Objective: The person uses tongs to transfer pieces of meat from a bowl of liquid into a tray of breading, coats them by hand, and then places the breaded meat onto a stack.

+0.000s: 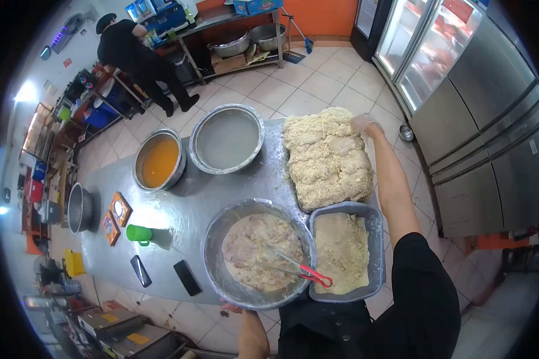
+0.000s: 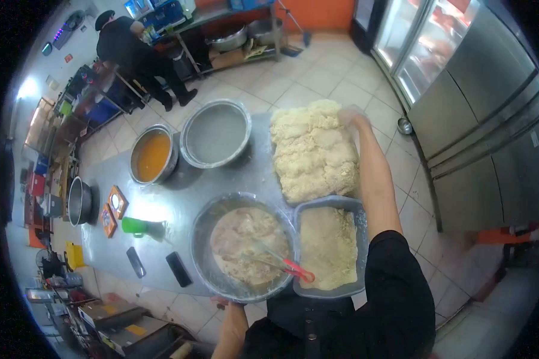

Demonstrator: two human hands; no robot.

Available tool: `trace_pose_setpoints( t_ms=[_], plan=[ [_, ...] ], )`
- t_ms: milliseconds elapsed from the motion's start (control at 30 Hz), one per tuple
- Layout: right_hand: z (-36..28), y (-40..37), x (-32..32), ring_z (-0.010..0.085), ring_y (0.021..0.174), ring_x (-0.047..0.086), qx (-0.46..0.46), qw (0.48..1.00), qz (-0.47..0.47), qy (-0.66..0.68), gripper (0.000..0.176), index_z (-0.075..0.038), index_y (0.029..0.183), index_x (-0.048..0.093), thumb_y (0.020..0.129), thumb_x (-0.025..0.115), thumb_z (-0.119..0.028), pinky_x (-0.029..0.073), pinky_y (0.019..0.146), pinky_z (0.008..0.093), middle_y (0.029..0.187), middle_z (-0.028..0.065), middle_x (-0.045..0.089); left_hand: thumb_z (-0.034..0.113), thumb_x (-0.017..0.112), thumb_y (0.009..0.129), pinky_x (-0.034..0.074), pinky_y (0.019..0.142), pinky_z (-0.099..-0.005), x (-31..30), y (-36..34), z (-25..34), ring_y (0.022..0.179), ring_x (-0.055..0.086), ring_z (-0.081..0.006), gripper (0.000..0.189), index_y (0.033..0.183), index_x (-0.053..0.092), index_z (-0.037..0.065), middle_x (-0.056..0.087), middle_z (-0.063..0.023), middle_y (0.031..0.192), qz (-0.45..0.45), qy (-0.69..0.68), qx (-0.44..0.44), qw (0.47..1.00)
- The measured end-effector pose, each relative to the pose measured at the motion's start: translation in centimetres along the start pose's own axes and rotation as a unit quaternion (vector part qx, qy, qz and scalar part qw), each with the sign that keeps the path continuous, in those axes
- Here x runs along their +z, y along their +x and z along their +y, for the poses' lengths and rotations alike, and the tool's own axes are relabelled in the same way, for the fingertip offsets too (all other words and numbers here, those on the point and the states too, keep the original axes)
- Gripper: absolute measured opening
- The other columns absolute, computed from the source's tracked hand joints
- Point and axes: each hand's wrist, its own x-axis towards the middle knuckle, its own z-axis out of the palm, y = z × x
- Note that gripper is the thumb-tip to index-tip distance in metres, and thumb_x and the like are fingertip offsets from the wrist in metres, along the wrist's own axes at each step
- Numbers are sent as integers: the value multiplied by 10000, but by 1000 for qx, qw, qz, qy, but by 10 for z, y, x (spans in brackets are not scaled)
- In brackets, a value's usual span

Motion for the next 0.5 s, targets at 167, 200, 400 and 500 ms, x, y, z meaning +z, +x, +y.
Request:
trace_pose_setpoints(
  t_ms=[167,200,400,500],
  plan=[
    [-48,-38,11,315,1393,475,-99,961,239,97,503,-91,1419,575,1005,424,-332,378,1160,424,1505,175,494,532,405,1044,572,762,-579,1,3,-1,901,711,-478,548,1207,498,17,713,-292,951,2,0,7,1000],
    [-60,-48,8,294,1516,341,-133,982,132,37,548,-138,1523,488,1067,321,-393,264,1257,410,1652,139,353,532,405,1043,572,762,-579,1,2,-3,901,712,-478,548,1207,498,17,713,-292,951,3,-3,9,1000],
    [-63,-62,20,287,1548,279,-177,963,195,-52,599,-178,1618,328,1104,222,-466,177,1288,439,1696,86,271,531,406,1043,572,762,-579,5,2,-1,900,712,-479,549,1211,498,16,713,-293,951,1,-5,12,1000],
    [-72,-78,30,277,1558,258,-125,978,149,-73,590,-201,1644,252,1108,193,-441,132,1295,490,1698,83,266,531,406,1043,572,762,-579,1,-2,-4,900,712,-479,550,1212,498,16,713,-294,951,-3,-9,12,1000]
  ],
)
